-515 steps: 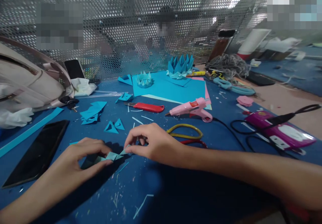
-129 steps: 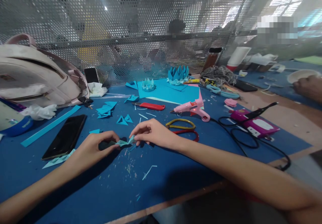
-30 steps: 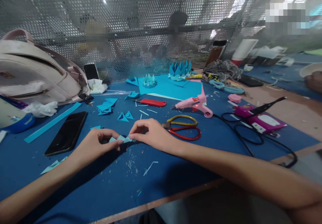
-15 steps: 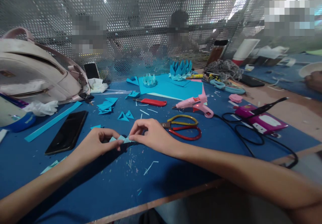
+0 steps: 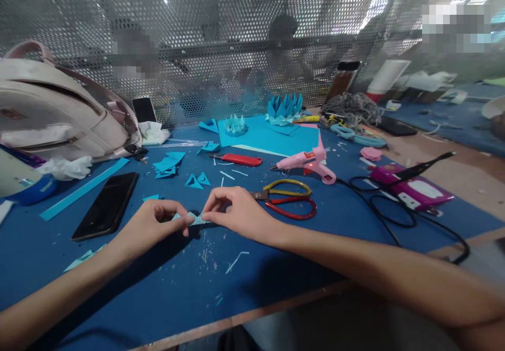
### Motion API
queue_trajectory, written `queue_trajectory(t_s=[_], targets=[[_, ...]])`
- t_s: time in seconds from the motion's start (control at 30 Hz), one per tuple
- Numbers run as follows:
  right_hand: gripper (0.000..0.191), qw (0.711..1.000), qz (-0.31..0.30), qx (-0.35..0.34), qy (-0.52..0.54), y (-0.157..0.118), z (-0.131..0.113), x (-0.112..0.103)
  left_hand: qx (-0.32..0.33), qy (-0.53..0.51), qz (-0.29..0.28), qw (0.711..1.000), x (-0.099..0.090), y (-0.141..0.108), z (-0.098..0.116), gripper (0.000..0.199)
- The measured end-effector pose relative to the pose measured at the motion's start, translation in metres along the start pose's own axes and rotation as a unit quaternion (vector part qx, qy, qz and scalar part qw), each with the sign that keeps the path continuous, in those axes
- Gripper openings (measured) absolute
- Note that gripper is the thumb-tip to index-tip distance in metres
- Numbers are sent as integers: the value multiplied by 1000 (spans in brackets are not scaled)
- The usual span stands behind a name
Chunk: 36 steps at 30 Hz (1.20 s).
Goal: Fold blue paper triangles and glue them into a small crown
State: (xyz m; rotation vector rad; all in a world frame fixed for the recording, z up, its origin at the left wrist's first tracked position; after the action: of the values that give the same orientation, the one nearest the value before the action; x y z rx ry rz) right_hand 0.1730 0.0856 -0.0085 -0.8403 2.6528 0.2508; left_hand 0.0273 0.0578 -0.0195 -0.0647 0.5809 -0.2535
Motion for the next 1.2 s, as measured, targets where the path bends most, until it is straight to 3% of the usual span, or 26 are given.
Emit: queue_trajectory(t_s=[0.73,0.97,1.2], targets=[[13,1000,-9,-2,19,1,-1,1,34,2,2,999,-1,1,3,37],[12,999,5,-33,-37,-1,-7,-3,130,69,76,986,-7,-11,17,21],[8,984,30,-145,-98,-9,-23,-6,282,154,151,935,-8,-29,35,12]])
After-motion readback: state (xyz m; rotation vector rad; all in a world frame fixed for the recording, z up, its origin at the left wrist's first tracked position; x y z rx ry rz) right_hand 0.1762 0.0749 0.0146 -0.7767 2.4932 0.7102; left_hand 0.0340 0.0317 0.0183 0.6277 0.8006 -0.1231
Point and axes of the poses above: each hand's wrist, its own y-axis towards the middle knuckle, its own x-axis out of the palm, z = x × y, the point moved 8 cm from there along y, towards the middle knuckle, and after that the axes turned 1 degree about z, right-handed, at the moved point
